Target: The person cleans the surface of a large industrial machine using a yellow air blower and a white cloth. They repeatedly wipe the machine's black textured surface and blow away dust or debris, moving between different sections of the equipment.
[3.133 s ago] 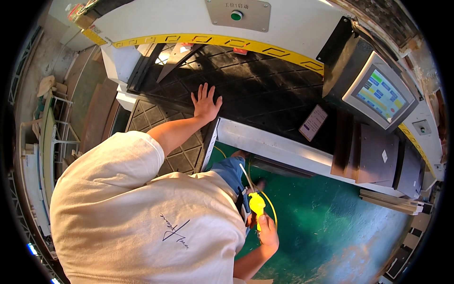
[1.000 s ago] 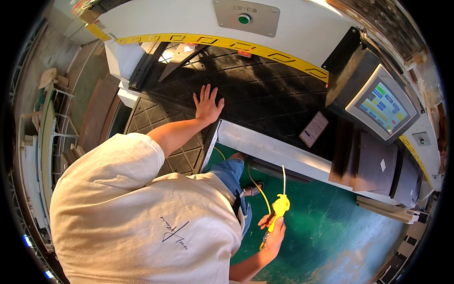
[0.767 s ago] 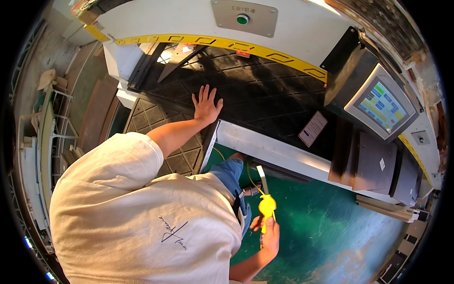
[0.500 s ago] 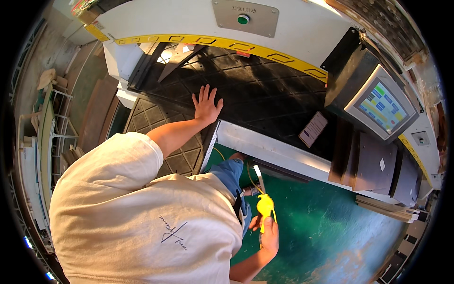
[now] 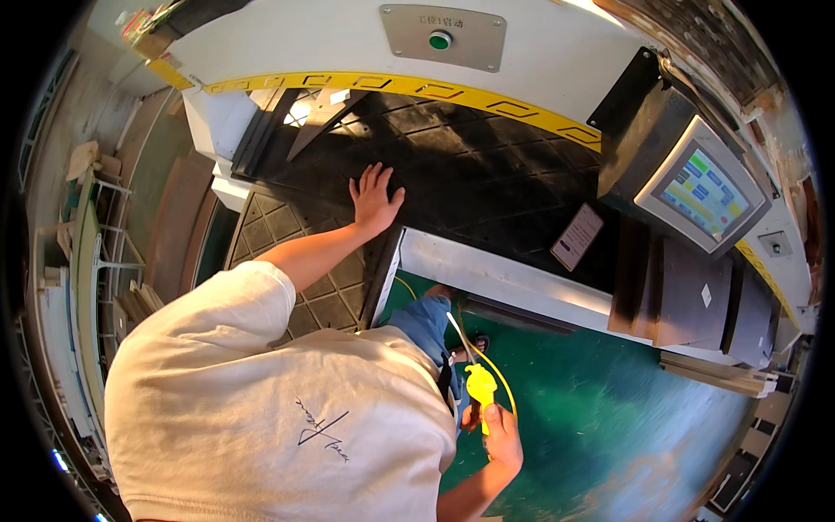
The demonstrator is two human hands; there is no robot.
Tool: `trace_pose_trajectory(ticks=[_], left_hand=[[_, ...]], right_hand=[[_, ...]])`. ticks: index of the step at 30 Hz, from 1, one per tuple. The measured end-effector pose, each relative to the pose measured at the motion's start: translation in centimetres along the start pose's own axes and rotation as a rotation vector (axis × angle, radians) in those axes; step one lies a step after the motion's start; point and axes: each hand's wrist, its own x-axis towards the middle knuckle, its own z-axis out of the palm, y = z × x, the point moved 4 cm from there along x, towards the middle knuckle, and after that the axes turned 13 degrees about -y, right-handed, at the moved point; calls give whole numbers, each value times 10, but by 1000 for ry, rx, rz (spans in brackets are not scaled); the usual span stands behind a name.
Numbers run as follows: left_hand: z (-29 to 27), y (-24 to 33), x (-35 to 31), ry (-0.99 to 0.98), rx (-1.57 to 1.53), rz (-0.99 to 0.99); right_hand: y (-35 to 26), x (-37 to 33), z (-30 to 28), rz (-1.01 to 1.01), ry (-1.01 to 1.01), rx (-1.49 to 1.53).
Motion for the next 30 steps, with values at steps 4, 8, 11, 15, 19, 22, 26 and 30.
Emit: trace_pose_trajectory(ticks=[4,8,11,15,19,22,26,30], left_hand=[[-38,-56,37,244,33,55],[-62,-171,98,168,137,-343],[-60,-197,119,7,125,-487],[-53,-189,118,176,147,-408],[-66,-198,119,162,98,-486],[-68,-187,111,67,6,-488],[-59,-190,82,294,93,-362],[-54,-157,44,253,24,-316]], right_hand=[[-15,3,9,17,83,96],[-14,17,11,78,-150,-68],[-33,45,22,118,-44,80],[-39,89,38,151,-202,-24],[-55,132,51,99,-200,-100],[-56,155,67,38,-149,-149],[-57,181,97,40,-273,-328],[-59,187,111,57,-276,-362]])
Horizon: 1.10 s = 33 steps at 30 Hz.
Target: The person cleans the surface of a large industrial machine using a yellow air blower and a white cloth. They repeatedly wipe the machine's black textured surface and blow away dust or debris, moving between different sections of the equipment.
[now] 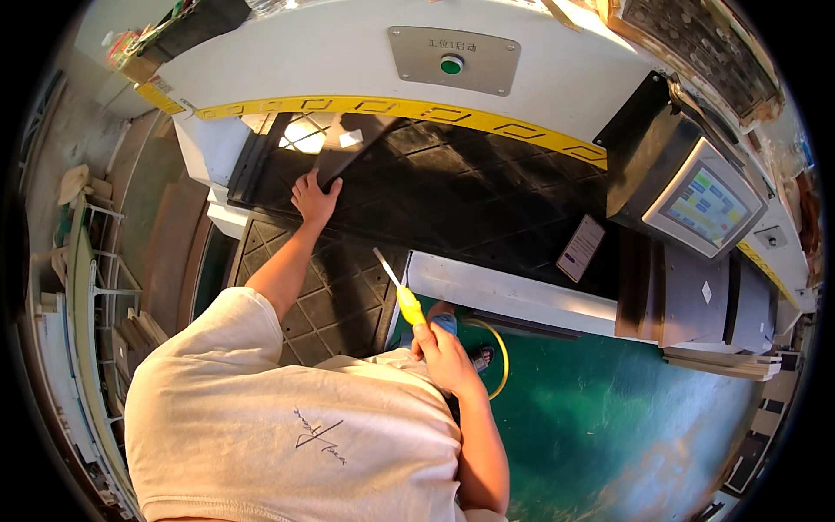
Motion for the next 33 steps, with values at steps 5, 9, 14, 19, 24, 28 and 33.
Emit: trace_pose_trajectory(ticks=[5,9,14,19,24,28,33], left_hand=[[-26,-12,-48,-34,-2,260],[-38,-37,-58,-160,19,338],[-42,-44,-58,-229,56,519],[-38,-45,-49,-226,33,516],[-38,-48,-45,-208,18,528],[-33,-50,-45,-208,17,527],[-34,-47,-45,-215,19,528]], right_hand=[[-2,-13,-13,54,-161,-45],[15,-39,-50,81,248,-33],[1,-54,-70,284,286,-346],[-35,-23,-74,248,325,-415],[-71,-8,-68,157,329,-424],[-61,-10,-69,131,347,-451],[-34,-13,-70,208,320,-502]])
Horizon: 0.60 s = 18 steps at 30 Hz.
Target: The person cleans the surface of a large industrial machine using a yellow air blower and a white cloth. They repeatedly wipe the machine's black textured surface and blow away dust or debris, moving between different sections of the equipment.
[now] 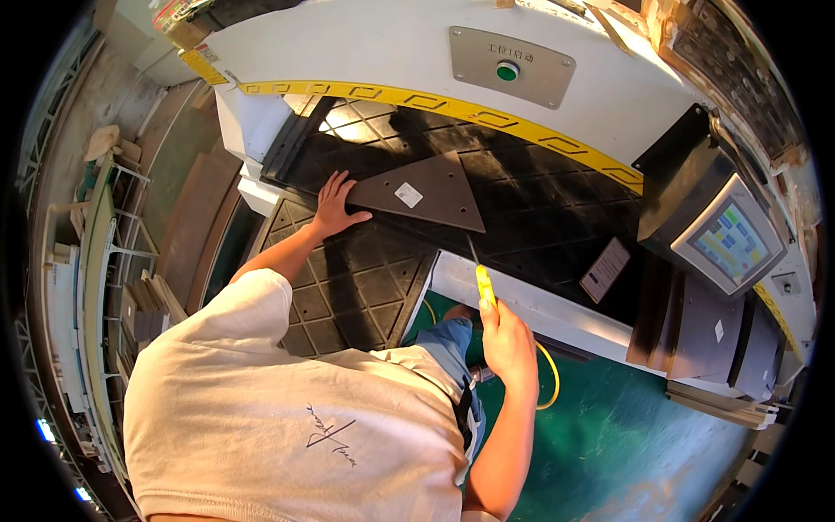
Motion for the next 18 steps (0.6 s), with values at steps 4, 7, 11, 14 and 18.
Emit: trace_pose_trajectory(ticks=[4,7,11,14,18], left_hand=[[1,-1,0,6,8,-13],[-2,-2,0,12,10,-15],[0,-2,5,-42,-41,-41],[4,-11,15,-84,4,-14],[5,-31,44,-8,17,-299]], right_hand=[[-42,10,-7,-55,57,69],[-53,15,-8,-68,46,85],[-13,3,1,-58,-33,134],[30,-22,28,-43,-225,483],[56,-53,54,-56,-383,954]])
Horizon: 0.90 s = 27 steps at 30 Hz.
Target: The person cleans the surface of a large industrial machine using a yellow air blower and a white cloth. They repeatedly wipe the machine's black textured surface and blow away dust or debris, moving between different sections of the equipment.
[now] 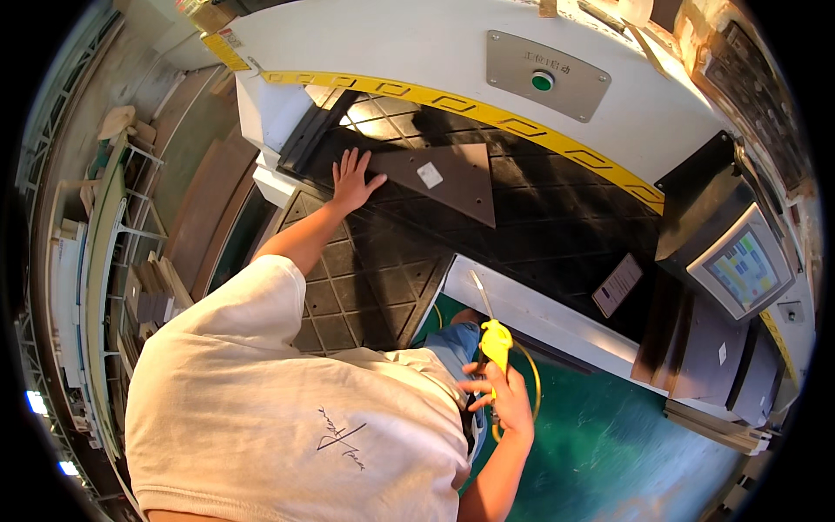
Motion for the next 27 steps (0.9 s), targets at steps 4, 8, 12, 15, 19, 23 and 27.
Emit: trace_pose_trajectory(ticks=[4,8,12,15,19,23,27], left_hand=[[30,57,-4,153,-215,-382],[52,169,-27,151,-279,-224],[54,263,-28,-86,-324,-232],[63,273,-16,-127,-278,-281],[79,260,6,-119,-266,-218],[53,278,22,-183,-369,-313],[55,279,47,-133,-426,-415]], right_hand=[[45,-2,0,-199,-90,418],[84,10,-10,-306,-20,667],[96,5,-16,-357,-49,710],[98,1,-15,-355,12,667],[101,-1,-16,-376,50,656],[106,-4,-19,-329,104,642],[104,-5,-20,-283,107,611]])
